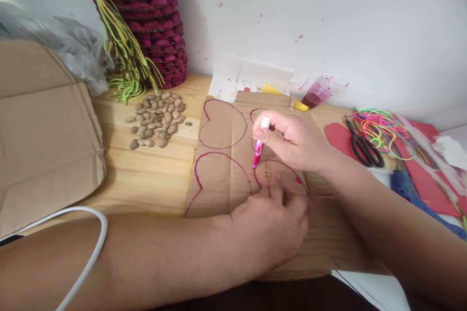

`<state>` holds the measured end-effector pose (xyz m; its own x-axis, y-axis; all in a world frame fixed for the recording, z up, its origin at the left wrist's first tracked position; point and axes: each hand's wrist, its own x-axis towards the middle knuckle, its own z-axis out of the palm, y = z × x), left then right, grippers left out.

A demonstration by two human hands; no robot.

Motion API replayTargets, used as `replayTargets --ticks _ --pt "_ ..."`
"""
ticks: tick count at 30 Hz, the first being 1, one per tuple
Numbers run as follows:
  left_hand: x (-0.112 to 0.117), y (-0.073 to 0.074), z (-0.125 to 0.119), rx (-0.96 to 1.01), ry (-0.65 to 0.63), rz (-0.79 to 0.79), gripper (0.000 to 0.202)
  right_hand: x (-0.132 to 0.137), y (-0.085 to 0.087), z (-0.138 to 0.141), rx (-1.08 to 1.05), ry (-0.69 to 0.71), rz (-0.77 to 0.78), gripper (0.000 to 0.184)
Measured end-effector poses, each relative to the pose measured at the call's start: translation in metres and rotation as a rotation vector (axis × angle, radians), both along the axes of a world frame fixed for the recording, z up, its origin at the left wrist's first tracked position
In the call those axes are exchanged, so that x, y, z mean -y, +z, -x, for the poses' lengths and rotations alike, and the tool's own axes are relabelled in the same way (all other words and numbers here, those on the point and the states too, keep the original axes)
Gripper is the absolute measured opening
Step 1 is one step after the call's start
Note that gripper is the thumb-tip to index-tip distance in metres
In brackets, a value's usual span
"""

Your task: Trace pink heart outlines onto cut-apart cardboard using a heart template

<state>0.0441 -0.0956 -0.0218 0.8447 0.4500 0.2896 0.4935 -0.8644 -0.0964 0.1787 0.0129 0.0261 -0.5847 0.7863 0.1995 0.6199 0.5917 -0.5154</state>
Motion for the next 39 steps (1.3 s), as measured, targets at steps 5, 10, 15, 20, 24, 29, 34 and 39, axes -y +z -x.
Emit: replayTargets --ticks 5,10,15,20,24,29,34,39 --pt "-0.001 -0.002 0.001 -0.007 -0.001 -0.022 0.042 0.002 0.001 0.001 -0.061 0.033 0.009 0.034" --pt "-0.001 -0.001 0.001 -0.051 -0.007 -0.05 0.042 0.008 0.004 0.004 -0.047 0.049 0.032 0.03" --pt "-0.001 0.001 0.001 -0.053 -0.017 -0.064 0.042 0.005 0.003 0.002 -0.045 0.031 -0.016 0.03" --pt "-0.002 0.001 0.001 -0.055 -0.003 -0.071 0.044 0.006 0.004 0.001 -0.077 0.064 -0.006 0.034" --pt "-0.003 0.001 0.001 -0.056 -0.009 -0.096 0.044 0.009 0.006 0.004 -0.018 0.054 0.028 0.029" --pt "-0.003 0.0 0.002 -0.043 -0.013 -0.097 0.045 0.009 0.005 0.005 -0.024 0.037 0.019 0.029" --pt "-0.002 0.0 0.002 -0.046 -0.011 -0.101 0.044 0.01 0.006 0.005 -0.021 0.061 0.035 0.032" --pt "-0.002 0.001 0.001 -0.07 -0.016 -0.085 0.043 0.007 0.003 0.005 -0.031 0.037 0.052 0.029"
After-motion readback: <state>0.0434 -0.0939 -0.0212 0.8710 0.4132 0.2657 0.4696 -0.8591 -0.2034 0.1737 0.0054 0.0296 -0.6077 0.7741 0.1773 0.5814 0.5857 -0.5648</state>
